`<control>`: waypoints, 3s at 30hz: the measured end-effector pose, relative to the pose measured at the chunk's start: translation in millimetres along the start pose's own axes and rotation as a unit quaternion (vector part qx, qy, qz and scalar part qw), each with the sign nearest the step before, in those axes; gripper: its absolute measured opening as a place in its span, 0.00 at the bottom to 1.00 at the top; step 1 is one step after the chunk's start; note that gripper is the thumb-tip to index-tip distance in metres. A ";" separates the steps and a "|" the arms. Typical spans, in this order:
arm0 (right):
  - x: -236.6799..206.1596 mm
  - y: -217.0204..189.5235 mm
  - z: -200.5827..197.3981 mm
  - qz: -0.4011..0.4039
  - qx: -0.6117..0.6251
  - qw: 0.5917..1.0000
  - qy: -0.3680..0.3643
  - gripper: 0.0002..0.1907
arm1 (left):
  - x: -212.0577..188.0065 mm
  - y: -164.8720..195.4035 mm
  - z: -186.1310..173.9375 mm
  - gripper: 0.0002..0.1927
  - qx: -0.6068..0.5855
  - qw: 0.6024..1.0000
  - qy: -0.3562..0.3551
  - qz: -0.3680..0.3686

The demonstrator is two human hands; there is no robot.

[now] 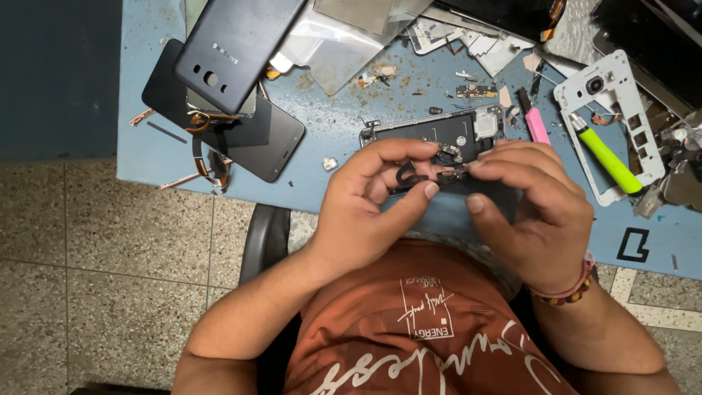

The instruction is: The person uses a pink plastic pry tool to carefully separate and remove internal components from a disassembled smartphone chassis. They lift a black battery and then handle a small circuit board with ribbon cables, placing parts on the workbench.

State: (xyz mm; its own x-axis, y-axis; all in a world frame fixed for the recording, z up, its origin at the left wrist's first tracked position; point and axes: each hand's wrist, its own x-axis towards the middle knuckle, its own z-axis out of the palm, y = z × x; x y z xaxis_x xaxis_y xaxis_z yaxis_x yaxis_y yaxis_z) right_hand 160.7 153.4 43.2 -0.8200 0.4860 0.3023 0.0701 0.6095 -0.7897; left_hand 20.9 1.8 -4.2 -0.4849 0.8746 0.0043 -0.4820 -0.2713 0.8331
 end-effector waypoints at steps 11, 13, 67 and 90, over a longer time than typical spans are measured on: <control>5.4 -0.1 -0.4 -0.023 -0.014 0.999 -0.023 0.09 | -0.8 8.5 3.9 0.21 0.094 0.994 -0.035 0.032; 3.5 2.1 0.2 -0.021 -0.008 0.999 -0.024 0.09 | -0.5 10.2 4.4 0.24 0.083 0.996 -0.034 0.024; -1.4 -2.5 11.3 -0.089 -0.010 0.996 0.032 0.13 | -7.6 4.2 3.9 0.29 0.011 0.998 -0.037 0.059; -8.9 -1.2 12.9 -0.040 0.043 0.997 0.042 0.13 | -6.7 3.9 6.2 0.32 -0.058 0.997 -0.026 0.034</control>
State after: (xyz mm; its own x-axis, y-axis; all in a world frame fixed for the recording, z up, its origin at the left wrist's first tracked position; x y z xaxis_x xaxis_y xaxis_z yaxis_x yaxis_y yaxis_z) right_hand 160.5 140.3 34.6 -0.7701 0.4915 0.4066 -0.0450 0.5940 -0.8032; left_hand 26.8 -2.6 2.4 -0.4812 0.8720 0.0898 -0.5323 -0.3721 0.7604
